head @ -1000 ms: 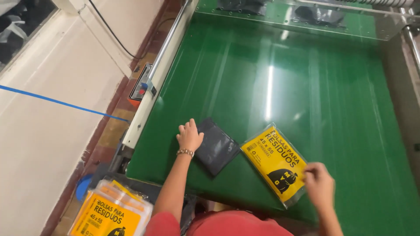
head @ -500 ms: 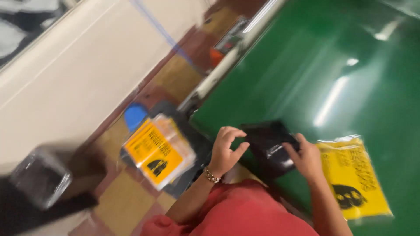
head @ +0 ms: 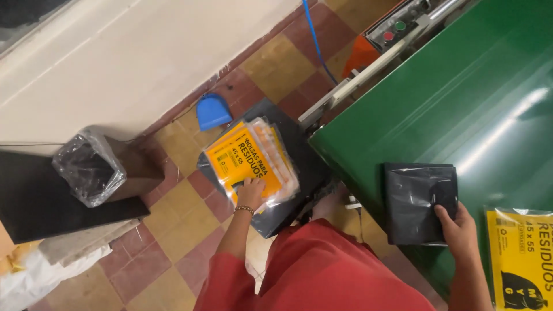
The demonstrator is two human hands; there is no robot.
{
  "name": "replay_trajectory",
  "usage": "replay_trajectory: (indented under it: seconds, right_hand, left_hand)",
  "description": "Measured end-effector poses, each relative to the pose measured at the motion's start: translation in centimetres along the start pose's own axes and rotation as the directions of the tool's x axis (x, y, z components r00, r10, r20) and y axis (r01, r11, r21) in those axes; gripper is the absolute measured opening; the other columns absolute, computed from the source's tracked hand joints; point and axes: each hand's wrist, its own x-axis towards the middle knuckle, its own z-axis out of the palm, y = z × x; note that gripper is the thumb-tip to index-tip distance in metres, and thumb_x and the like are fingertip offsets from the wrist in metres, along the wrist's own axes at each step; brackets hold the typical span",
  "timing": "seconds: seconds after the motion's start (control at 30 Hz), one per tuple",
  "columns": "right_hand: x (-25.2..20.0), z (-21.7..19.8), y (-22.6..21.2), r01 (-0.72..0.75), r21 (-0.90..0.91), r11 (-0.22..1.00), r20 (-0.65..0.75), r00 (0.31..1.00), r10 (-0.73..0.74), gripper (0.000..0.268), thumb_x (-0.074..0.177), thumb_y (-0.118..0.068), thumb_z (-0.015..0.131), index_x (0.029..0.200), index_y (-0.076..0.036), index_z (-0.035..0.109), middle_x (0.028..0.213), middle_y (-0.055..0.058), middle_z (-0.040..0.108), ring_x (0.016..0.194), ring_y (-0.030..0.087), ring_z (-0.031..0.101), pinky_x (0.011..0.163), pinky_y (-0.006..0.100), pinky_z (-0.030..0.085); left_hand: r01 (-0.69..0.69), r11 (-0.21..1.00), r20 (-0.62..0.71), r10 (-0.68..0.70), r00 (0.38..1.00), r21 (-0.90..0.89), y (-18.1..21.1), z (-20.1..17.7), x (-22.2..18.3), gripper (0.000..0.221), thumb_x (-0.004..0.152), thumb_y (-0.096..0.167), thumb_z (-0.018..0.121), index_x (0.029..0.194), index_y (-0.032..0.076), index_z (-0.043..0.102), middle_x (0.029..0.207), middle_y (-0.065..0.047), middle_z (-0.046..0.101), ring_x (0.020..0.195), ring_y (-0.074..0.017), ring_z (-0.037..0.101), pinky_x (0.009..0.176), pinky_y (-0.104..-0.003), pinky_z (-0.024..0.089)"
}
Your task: Collecting plastic bags from a conveyor belt, folding them, and placing them into yellow printed sleeves for retail.
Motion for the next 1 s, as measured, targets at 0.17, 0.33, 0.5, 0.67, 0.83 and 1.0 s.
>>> replay_trajectory:
  seconds: [0.17, 0.33, 0.5, 0.67, 0.83, 1.0]
  right_hand:
    - [-0.7, 0.1, -1.5, -0.027, 0.043, 0.999, -0.016, 0.999, 0.028, 0.031, 0.098, -0.024, 0.063, 0.118, -0.001, 0.067, 0.103, 0.010, 0.067, 0.096, 0.019, 0.055, 0.081, 0.036, 0.042]
    - [-0.7, 0.3, -0.9, -0.026, 0.056, 0.998, -0.030, 0.999, 0.028, 0.031, 0.099, -0.023, 0.064, 0.120, -0.001, 0.066, 0.104, 0.010, 0.068, 0.096, 0.018, 0.056, 0.081, 0.036, 0.043]
    - [-0.4, 0.6, 0.1, -0.028, 0.110, 0.994, -0.046, 0.998, 0.033, 0.029, 0.099, -0.023, 0.065, 0.119, -0.002, 0.067, 0.103, 0.007, 0.066, 0.094, 0.015, 0.054, 0.081, 0.032, 0.043]
    - [-1.0, 0.5, -1.2, -0.070, 0.123, 0.990, -0.036, 0.997, 0.075, 0.031, 0.098, -0.023, 0.065, 0.121, -0.003, 0.067, 0.105, 0.008, 0.067, 0.095, 0.017, 0.056, 0.081, 0.033, 0.044]
    - [-1.1, 0.3, -1.7, -0.096, 0.067, 0.993, -0.031, 0.995, 0.098, 0.032, 0.097, -0.024, 0.064, 0.120, -0.003, 0.067, 0.106, 0.011, 0.068, 0.097, 0.021, 0.058, 0.082, 0.037, 0.044]
    - [-0.3, 0.7, 0.1, -0.046, 0.115, 0.992, -0.035, 0.998, 0.051, 0.029, 0.097, -0.023, 0.065, 0.116, -0.002, 0.067, 0.101, 0.007, 0.067, 0.094, 0.017, 0.056, 0.081, 0.033, 0.043]
  left_hand:
    - [-0.063, 0.991, -0.073, 0.054, 0.996, -0.120, -1.3, 0.5, 0.5, 0.008, 0.088, 0.026, 0.068, 0.086, 0.018, 0.067, 0.092, 0.001, 0.066, 0.096, -0.0268, 0.052, 0.066, -0.040, 0.053]
    - [-0.068, 0.992, -0.066, 0.075, 0.995, 0.105, -0.8, 0.9, -0.2, 0.035, 0.085, 0.041, 0.075, 0.110, 0.019, 0.064, 0.108, -0.001, 0.061, 0.101, -0.0263, 0.051, 0.063, -0.038, 0.057]
    - [-0.057, 0.976, -0.020, 0.054, 0.998, -0.210, -1.3, 0.3, -0.1, 0.025, 0.102, 0.027, 0.049, 0.098, 0.015, 0.070, 0.100, 0.001, 0.066, 0.099, -0.0236, 0.055, 0.077, -0.039, 0.053]
    - [0.132, 0.835, 0.127, -0.075, 0.989, -0.534, -1.9, -6.8, -1.7, 0.027, 0.100, 0.028, 0.050, 0.081, 0.013, 0.062, 0.077, 0.000, 0.061, 0.061, -0.0136, 0.052, 0.056, -0.030, 0.039]
    - [0.247, 0.674, 0.040, -0.308, 0.951, -0.696, -6.9, -12.0, -0.8, 0.014, 0.094, 0.030, 0.061, 0.094, 0.019, 0.070, 0.100, 0.002, 0.070, 0.094, -0.0166, 0.066, 0.081, -0.035, 0.054]
    - [0.027, 0.422, -0.225, -0.535, 0.814, -0.906, -6.8, -21.8, -2.1, 0.017, 0.099, 0.018, 0.056, 0.094, 0.021, 0.072, 0.089, 0.007, 0.069, 0.078, -0.0074, 0.058, 0.070, -0.026, 0.052]
